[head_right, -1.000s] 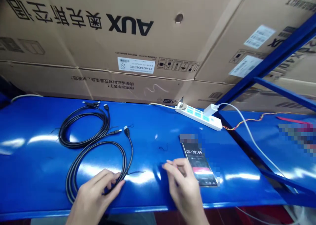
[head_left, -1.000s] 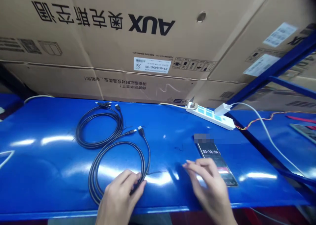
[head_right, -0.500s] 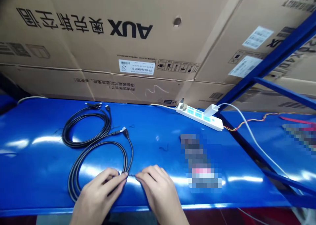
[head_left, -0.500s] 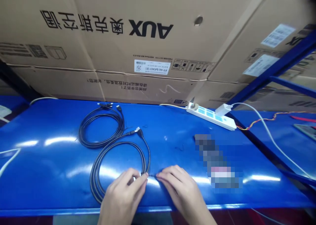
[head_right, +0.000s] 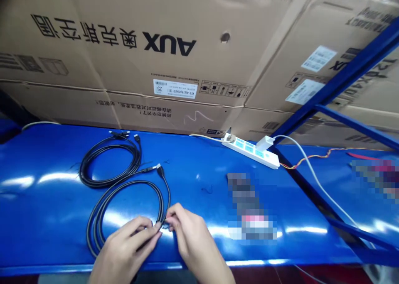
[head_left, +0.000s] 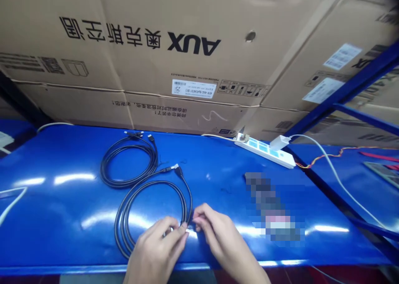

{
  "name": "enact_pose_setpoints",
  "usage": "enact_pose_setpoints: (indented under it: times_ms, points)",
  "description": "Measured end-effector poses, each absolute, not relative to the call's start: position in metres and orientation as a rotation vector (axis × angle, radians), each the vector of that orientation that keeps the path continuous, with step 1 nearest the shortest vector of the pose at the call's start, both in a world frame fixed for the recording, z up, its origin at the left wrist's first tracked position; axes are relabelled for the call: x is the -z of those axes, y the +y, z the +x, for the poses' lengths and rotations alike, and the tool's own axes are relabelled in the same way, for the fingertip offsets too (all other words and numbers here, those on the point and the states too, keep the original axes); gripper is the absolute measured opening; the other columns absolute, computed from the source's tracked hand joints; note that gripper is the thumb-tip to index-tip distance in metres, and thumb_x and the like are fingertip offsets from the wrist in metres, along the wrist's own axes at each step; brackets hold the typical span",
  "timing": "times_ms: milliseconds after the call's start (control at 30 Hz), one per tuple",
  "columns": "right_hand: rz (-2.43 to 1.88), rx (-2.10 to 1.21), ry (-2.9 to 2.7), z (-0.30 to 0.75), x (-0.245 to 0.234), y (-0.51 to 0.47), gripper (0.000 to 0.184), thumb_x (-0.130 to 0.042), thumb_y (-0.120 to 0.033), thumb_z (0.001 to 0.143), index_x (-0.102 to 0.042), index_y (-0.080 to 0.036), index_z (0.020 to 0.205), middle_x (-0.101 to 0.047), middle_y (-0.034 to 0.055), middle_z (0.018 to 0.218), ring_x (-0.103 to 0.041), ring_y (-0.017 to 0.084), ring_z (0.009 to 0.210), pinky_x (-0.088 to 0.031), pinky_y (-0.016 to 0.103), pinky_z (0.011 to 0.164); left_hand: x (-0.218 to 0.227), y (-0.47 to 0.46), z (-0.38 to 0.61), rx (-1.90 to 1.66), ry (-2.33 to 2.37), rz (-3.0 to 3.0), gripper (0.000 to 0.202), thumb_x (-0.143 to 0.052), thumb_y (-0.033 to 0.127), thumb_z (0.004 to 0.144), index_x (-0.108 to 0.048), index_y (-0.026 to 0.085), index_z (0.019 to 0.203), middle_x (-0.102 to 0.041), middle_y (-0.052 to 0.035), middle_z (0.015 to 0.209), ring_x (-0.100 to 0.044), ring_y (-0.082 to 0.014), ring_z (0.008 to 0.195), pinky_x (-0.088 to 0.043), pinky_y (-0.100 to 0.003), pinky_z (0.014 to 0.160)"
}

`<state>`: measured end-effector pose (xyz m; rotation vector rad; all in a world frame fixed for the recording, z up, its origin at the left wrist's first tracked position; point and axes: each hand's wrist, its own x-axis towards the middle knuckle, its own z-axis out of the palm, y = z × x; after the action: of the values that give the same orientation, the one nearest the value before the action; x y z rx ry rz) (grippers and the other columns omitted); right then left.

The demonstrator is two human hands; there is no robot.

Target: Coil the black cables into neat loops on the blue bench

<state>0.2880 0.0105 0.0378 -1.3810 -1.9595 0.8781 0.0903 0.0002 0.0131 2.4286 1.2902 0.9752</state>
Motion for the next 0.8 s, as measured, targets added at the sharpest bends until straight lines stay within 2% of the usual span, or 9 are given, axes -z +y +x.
enact_pose_setpoints:
  times_ms: [133,300,367,500,600,667,733,800]
  points:
    - [-1.544,-0.992,-1.712,0.286,-0.035,0.009,0.023,-0.042,-0.031,0.106,-0.06,-0.024,0.094,-0.067,-0.0021,0.069,-0.069,0.018,0.065,-0.048,0.026,0.063,-0.012,0.001,0.09,-1.017,1.296,2.447,0.024,-0.046,0.024,0.106,-0.07,0.021,0.108,-0.074,-0.0036,0.087,-0.075,-0.017,0.072,-0.061,-0.025,0.065]
    - [-1.614,-0.793,-1.629,0.297,-0.029,0.014,0.025,-0.044,-0.035,0.102,-0.063,-0.024,0.09,-0.074,0.0037,0.076,-0.074,0.023,0.071,-0.054,0.03,0.067,-0.01,0.0,0.087,-1.026,1.339,2.418,0.022,-0.056,0.029,0.102,-0.067,0.022,0.119,-0.077,-0.0027,0.082,-0.076,-0.0188,0.07,-0.062,-0.026,0.063]
    - [-1.651,-0.704,-1.588,0.309,-0.028,0.015,0.027,-0.046,-0.039,0.101,-0.065,-0.024,0.089,-0.076,0.0052,0.076,-0.074,0.024,0.069,-0.054,0.031,0.063,-0.01,-0.001,0.086,-1.031,1.335,2.393,0.023,-0.057,0.029,0.101,-0.068,0.021,0.12,-0.079,-0.0031,0.082,-0.077,-0.0193,0.069,-0.062,-0.025,0.062]
    - [-1.84,-0.423,-1.363,0.339,-0.037,0.016,0.033,-0.054,-0.052,0.096,-0.07,-0.023,0.092,-0.076,0.0045,0.072,-0.065,0.021,0.05,-0.049,0.029,0.049,-0.011,-0.002,0.086,-1.029,1.327,2.387,0.021,-0.055,0.026,0.102,-0.07,0.022,0.116,-0.082,-0.0035,0.086,-0.078,-0.0185,0.069,-0.063,-0.024,0.061]
    - [-1.895,-0.156,-1.258,0.352,-0.047,0.021,0.036,-0.064,-0.056,0.092,-0.077,-0.022,0.093,-0.076,0.0051,0.069,-0.066,0.023,0.056,-0.05,0.031,0.055,-0.013,0.0,0.09,-0.992,1.346,2.424,0.022,-0.053,0.024,0.102,-0.071,0.021,0.114,-0.081,-0.0041,0.087,-0.078,-0.0196,0.071,-0.063,-0.027,0.061]
    - [-1.85,-0.056,-1.299,0.354,-0.051,0.029,0.038,-0.066,-0.057,0.092,-0.081,-0.021,0.094,-0.079,0.0072,0.077,-0.068,0.023,0.061,-0.053,0.034,0.062,-0.016,0.0,0.092,-0.972,1.325,2.475,0.017,-0.058,0.026,0.1,-0.072,0.021,0.107,-0.078,-0.0039,0.084,-0.076,-0.02,0.07,-0.062,-0.028,0.061]
    - [-1.812,-0.029,-1.374,0.353,-0.05,0.039,0.041,-0.063,-0.058,0.093,-0.083,-0.022,0.097,-0.081,0.0085,0.087,-0.069,0.024,0.064,-0.054,0.036,0.067,-0.021,-0.002,0.089,-1.061,1.28,2.534,0.011,-0.065,0.026,0.096,-0.073,0.023,0.103,-0.077,-0.0035,0.086,-0.075,-0.0212,0.076,-0.062,-0.032,0.069]
    - [-1.83,-0.046,-1.48,0.351,-0.046,0.048,0.046,-0.057,-0.059,0.097,-0.081,-0.023,0.112,-0.082,0.0104,0.099,-0.072,0.026,0.073,-0.055,0.039,0.072,-0.027,-0.004,0.076,-1.25,1.308,2.511,0.015,-0.067,0.021,0.093,-0.073,0.028,0.106,-0.078,-0.0029,0.093,-0.074,-0.0237,0.088,-0.06,-0.038,0.081]
